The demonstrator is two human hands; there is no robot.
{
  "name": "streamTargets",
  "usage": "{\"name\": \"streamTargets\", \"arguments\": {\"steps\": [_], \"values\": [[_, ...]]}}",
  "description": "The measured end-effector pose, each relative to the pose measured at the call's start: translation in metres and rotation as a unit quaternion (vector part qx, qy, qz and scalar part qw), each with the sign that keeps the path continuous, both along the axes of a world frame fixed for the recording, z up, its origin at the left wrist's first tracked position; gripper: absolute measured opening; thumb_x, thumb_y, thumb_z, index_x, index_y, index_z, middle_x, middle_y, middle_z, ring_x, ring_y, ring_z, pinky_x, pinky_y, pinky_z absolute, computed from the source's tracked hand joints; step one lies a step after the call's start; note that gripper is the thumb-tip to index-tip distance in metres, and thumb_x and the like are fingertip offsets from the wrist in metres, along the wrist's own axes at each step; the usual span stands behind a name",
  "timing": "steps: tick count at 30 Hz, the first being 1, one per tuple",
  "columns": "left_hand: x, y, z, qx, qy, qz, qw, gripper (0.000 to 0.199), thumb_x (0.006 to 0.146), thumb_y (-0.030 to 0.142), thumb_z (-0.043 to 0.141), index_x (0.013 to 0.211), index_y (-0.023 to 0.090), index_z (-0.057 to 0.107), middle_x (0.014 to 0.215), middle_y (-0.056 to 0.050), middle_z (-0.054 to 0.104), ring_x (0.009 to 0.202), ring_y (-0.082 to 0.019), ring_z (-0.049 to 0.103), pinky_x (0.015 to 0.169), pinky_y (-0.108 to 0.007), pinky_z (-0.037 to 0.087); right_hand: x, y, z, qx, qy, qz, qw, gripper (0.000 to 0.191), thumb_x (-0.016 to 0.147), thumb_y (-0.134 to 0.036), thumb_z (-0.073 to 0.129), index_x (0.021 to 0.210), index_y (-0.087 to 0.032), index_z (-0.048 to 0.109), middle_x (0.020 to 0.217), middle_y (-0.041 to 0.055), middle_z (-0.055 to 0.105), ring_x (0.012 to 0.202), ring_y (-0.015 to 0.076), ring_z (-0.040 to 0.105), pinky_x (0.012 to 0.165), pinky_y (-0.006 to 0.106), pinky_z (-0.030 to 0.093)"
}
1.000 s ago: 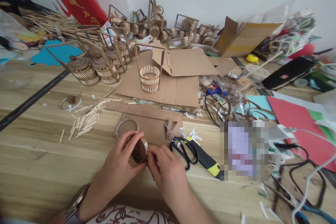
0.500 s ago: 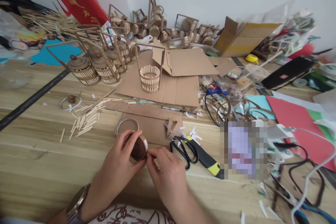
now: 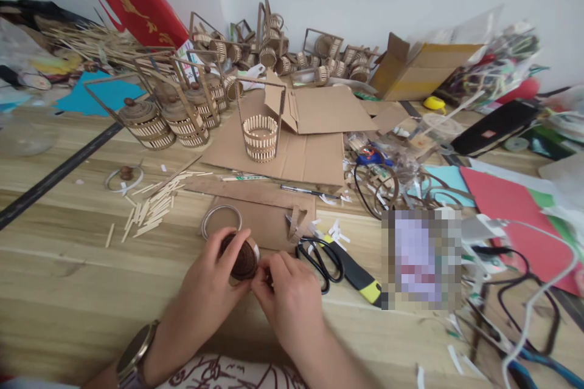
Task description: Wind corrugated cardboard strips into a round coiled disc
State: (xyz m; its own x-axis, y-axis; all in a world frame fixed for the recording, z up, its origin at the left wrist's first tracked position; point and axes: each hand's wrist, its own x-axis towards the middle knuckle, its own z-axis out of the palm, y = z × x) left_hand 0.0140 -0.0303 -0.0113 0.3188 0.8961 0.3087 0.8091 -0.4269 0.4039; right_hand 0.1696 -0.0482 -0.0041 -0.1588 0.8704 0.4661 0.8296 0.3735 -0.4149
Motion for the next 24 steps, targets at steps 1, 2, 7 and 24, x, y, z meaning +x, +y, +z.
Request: {"name": "streamTargets", "arguments": {"steps": [1,2,7,24], "values": [[0.0,-0.0001,-0.0001,0.0,-0.004,0.001,1.0,0.066,0.074,0.009,0.066,0.134,0.023,0.041,0.125,-0.016,0.051,0.107,-0.033,0.063,0.081,-0.044,0.059,0.0002,0.0001,0.0002,-0.002,0.002,0.001,1.0,0.018,0.086,-0.012,0.049,0.074,-0.019,0.059,0.061,-0.0002,0.063,0.054,0.0135,0.059,0.053,0.023,0.043],[0.0,-0.0002,-0.0002,-0.001,-0.008,0.001,1.0,0.067,0.074,0.01,0.066,0.134,0.024,0.041,0.125,-0.015,0.051,0.107,-0.032,0.062,0.081,-0.044,0.059,0.0004,0.0002,0.0004,-0.003,0.004,0.003,1.0,0.018,0.086,-0.012,0.048,0.074,-0.02,0.059,0.061,-0.0002,0.063,0.054,0.0136,0.059,0.053,0.023,0.043],[-0.0003,0.0003,-0.0006,-0.002,-0.01,0.005,1.0,0.068,0.074,0.01,0.068,0.134,0.024,0.04,0.125,-0.015,0.05,0.107,-0.033,0.062,0.081,-0.045,0.059,0.0013,-0.0005,0.0001,-0.002,0.022,0.013,1.0,0.019,0.089,-0.013,0.047,0.076,-0.02,0.06,0.062,0.0001,0.063,0.055,0.0141,0.061,0.054,0.023,0.045],[0.0011,0.0009,0.0024,-0.018,0.019,0.01,1.0,0.068,0.071,0.006,0.068,0.132,0.023,0.042,0.122,-0.015,0.053,0.101,-0.032,0.065,0.077,-0.044,0.06,-0.0022,0.0015,-0.0014,0.036,-0.031,-0.009,0.999,0.021,0.087,-0.013,0.048,0.071,-0.02,0.06,0.057,-0.0005,0.059,0.051,0.0147,0.056,0.053,0.026,0.039]]}}
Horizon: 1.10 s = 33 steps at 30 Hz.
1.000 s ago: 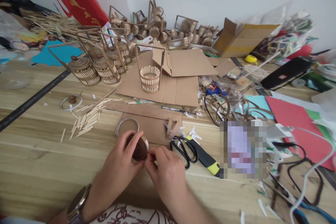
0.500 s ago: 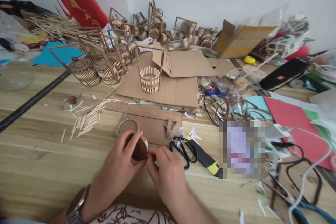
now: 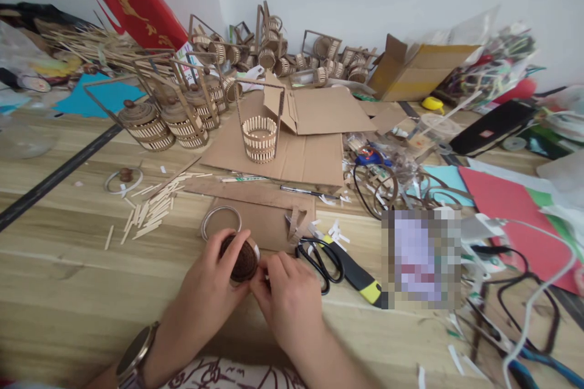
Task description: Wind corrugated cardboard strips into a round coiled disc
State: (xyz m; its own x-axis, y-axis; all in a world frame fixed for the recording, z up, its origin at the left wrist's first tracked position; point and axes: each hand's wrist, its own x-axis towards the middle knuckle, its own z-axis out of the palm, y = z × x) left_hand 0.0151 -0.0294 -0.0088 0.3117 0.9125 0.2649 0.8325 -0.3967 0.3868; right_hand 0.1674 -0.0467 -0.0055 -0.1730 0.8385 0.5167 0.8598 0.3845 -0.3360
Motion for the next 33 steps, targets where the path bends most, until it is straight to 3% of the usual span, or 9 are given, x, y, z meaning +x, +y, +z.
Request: {"name": "streamTargets", "arguments": {"steps": [6,13,19,23,26,29,33], "values": [[0.001,0.0,0.001,0.014,-0.017,-0.014,1.0,0.073,0.066,0.006,0.071,0.132,0.023,0.042,0.124,-0.015,0.052,0.106,-0.034,0.064,0.081,-0.046,0.06,0.015,0.005,0.009,-0.031,0.032,-0.017,0.999,0.017,0.082,-0.012,0.048,0.07,-0.021,0.055,0.058,-0.0024,0.059,0.053,0.0139,0.057,0.054,0.024,0.039],[0.001,-0.001,-0.003,0.008,-0.063,-0.028,0.998,0.074,0.061,0.003,0.068,0.129,0.022,0.046,0.123,-0.015,0.053,0.108,-0.034,0.062,0.085,-0.047,0.058,0.085,0.017,0.017,-0.048,0.08,-0.204,0.975,0.016,0.082,-0.032,0.052,0.073,-0.022,0.061,0.067,0.001,0.069,0.059,0.0183,0.064,0.057,0.028,0.042],[0.0,-0.001,-0.006,-0.009,-0.108,-0.047,0.993,0.074,0.062,0.003,0.065,0.13,0.024,0.046,0.123,-0.013,0.052,0.108,-0.033,0.062,0.087,-0.047,0.057,0.13,0.027,-0.002,-0.076,0.097,-0.259,0.958,0.019,0.077,-0.039,0.053,0.067,-0.023,0.056,0.067,0.0035,0.065,0.061,0.021,0.062,0.059,0.032,0.044],[0.001,-0.002,-0.007,-0.036,-0.144,-0.044,0.988,0.073,0.063,0.004,0.064,0.13,0.026,0.046,0.124,-0.011,0.052,0.111,-0.031,0.061,0.091,-0.047,0.055,0.136,0.028,-0.007,-0.011,0.089,-0.267,0.96,0.01,0.077,-0.03,0.051,0.074,-0.023,0.057,0.073,0.0041,0.065,0.069,0.0223,0.063,0.065,0.034,0.046],[0.001,-0.001,-0.005,-0.061,-0.164,-0.035,0.984,0.071,0.064,0.006,0.065,0.129,0.026,0.047,0.123,-0.011,0.052,0.111,-0.031,0.061,0.092,-0.048,0.054,0.123,0.023,0.003,0.046,0.073,-0.199,0.976,0.011,0.082,-0.023,0.051,0.077,-0.023,0.061,0.077,0.0036,0.069,0.076,0.0222,0.064,0.073,0.036,0.047],[0.002,0.001,-0.002,-0.081,-0.178,-0.025,0.98,0.07,0.064,0.007,0.066,0.129,0.026,0.047,0.123,-0.011,0.052,0.111,-0.03,0.06,0.093,-0.048,0.053,0.098,0.015,0.017,0.006,0.111,-0.042,0.993,0.011,0.089,-0.023,0.057,0.096,-0.023,0.065,0.082,0.0032,0.071,0.076,0.0194,0.066,0.072,0.032,0.049],[0.001,0.002,0.001,-0.099,-0.191,-0.025,0.976,0.069,0.065,0.008,0.067,0.128,0.025,0.047,0.122,-0.011,0.053,0.11,-0.03,0.06,0.092,-0.048,0.053,0.065,0.006,0.028,-0.055,0.184,0.181,0.965,0.015,0.089,-0.035,0.066,0.097,-0.023,0.065,0.082,0.0039,0.069,0.075,0.0174,0.066,0.064,0.027,0.052]]}}
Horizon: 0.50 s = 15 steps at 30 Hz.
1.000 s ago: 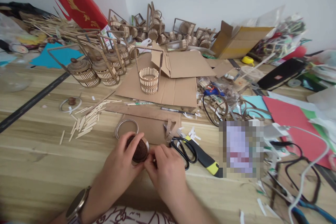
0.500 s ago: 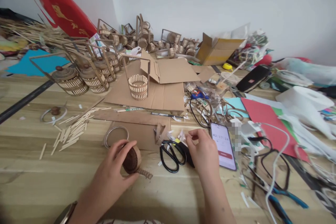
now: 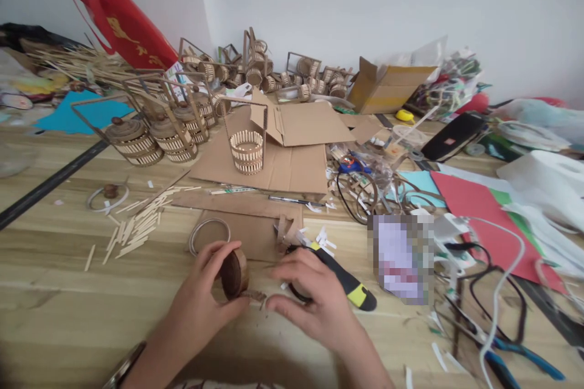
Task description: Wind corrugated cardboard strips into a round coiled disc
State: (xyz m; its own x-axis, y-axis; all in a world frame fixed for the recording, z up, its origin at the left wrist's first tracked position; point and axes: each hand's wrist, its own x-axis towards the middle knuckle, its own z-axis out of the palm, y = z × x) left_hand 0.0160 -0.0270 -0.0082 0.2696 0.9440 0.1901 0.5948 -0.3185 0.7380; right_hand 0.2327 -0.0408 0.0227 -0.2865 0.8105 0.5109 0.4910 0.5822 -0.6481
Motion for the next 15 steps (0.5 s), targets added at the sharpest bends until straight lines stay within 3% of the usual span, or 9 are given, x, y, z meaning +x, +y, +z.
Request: {"name": "streamTargets", "arguments": {"steps": [4,10,15], "values": [[0.0,0.0,0.0,0.003,-0.004,-0.005,1.0,0.066,0.067,0.01,0.069,0.128,0.024,0.047,0.121,-0.012,0.053,0.109,-0.029,0.061,0.09,-0.046,0.054,-0.014,-0.001,-0.001,0.006,0.013,0.048,0.999,0.009,0.09,-0.031,0.065,0.09,-0.022,0.066,0.073,0.002,0.066,0.068,0.015,0.062,0.06,0.026,0.05],[0.001,-0.001,0.0,0.023,0.008,-0.048,0.999,0.062,0.072,0.014,0.071,0.129,0.026,0.047,0.124,-0.012,0.052,0.116,-0.03,0.059,0.094,-0.047,0.053,-0.018,0.003,-0.006,0.023,0.01,0.033,0.999,0.013,0.095,-0.022,0.056,0.086,-0.021,0.064,0.074,0.0031,0.066,0.069,0.0151,0.06,0.062,0.026,0.05],[0.0,-0.002,-0.001,0.019,0.029,-0.09,0.995,0.072,0.069,0.007,0.07,0.133,0.028,0.044,0.129,-0.012,0.053,0.119,-0.03,0.059,0.095,-0.047,0.054,-0.021,0.003,-0.01,0.008,0.017,0.03,0.999,0.013,0.095,-0.02,0.056,0.086,-0.022,0.064,0.075,0.003,0.065,0.071,0.0153,0.06,0.063,0.026,0.051]]}}
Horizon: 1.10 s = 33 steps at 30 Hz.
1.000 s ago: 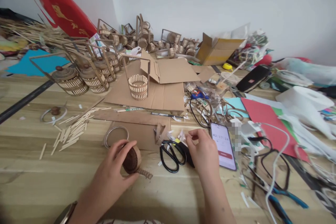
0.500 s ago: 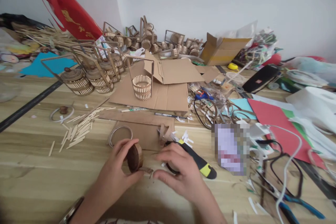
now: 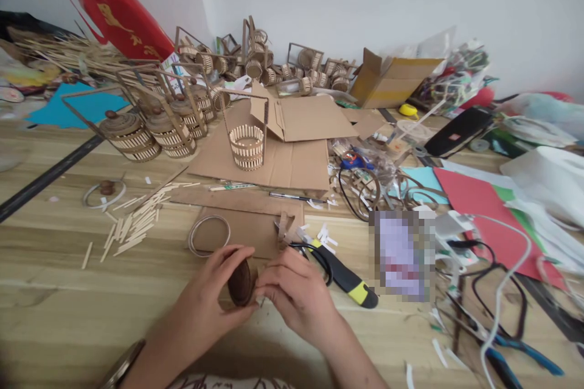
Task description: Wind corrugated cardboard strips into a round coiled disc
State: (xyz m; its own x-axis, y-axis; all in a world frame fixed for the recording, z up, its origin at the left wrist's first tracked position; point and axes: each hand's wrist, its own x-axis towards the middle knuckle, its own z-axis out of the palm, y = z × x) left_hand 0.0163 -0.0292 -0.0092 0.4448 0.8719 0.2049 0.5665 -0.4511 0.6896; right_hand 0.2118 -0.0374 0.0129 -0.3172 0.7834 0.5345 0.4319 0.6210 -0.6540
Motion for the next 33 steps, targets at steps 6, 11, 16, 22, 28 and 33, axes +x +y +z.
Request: {"name": "streamTargets", "arguments": {"steps": [6,11,16,22,28,33], "values": [[-0.001,-0.001,0.001,0.029,0.022,-0.008,0.999,0.069,0.072,0.007,0.068,0.133,0.029,0.046,0.135,-0.013,0.052,0.122,-0.031,0.058,0.097,-0.046,0.054,-0.001,0.0,-0.004,-0.016,0.002,0.006,1.0,0.011,0.093,-0.017,0.057,0.087,-0.023,0.063,0.075,0.0018,0.062,0.071,0.0154,0.059,0.063,0.025,0.05],[-0.003,-0.001,0.004,0.079,0.046,-0.026,0.995,0.067,0.073,0.003,0.066,0.131,0.028,0.046,0.136,-0.015,0.052,0.12,-0.032,0.059,0.094,-0.045,0.056,-0.005,-0.002,-0.012,-0.046,0.044,-0.055,0.996,0.018,0.088,-0.032,0.067,0.081,-0.024,0.052,0.076,-0.0007,0.056,0.067,0.0143,0.055,0.06,0.024,0.046],[-0.004,-0.001,0.004,0.13,0.069,-0.027,0.989,0.071,0.071,-0.001,0.063,0.134,0.027,0.043,0.136,-0.018,0.051,0.119,-0.035,0.059,0.092,-0.049,0.056,-0.006,-0.001,-0.014,-0.181,0.071,-0.073,0.978,0.034,0.084,-0.048,0.069,0.076,-0.023,0.046,0.073,-0.0029,0.05,0.062,0.0134,0.047,0.057,0.024,0.042],[-0.004,-0.004,0.003,0.108,0.062,-0.022,0.992,0.07,0.073,0.008,0.072,0.134,0.027,0.045,0.137,-0.018,0.052,0.12,-0.036,0.059,0.092,-0.05,0.056,-0.005,0.002,-0.013,-0.279,0.112,-0.061,0.952,0.041,0.076,-0.056,0.073,0.077,-0.022,0.049,0.071,-0.0036,0.052,0.063,0.0128,0.049,0.059,0.025,0.041],[-0.006,-0.007,0.01,0.091,0.006,-0.062,0.994,0.067,0.078,0.034,0.074,0.137,0.03,0.042,0.137,-0.016,0.055,0.12,-0.033,0.06,0.09,-0.042,0.058,-0.01,0.001,-0.013,-0.296,0.175,-0.012,0.939,0.051,0.063,-0.06,0.081,0.078,-0.022,0.05,0.072,-0.0047,0.052,0.064,0.0118,0.05,0.057,0.024,0.041],[-0.01,-0.007,0.009,0.074,-0.013,-0.065,0.995,0.056,0.081,0.029,0.069,0.133,0.031,0.05,0.136,-0.012,0.058,0.119,-0.029,0.062,0.093,-0.037,0.057,0.009,-0.009,-0.009,-0.237,0.137,-0.042,0.961,0.036,0.082,-0.055,0.066,0.081,-0.021,0.056,0.073,-0.0003,0.061,0.065,0.0137,0.056,0.06,0.025,0.046]]}}
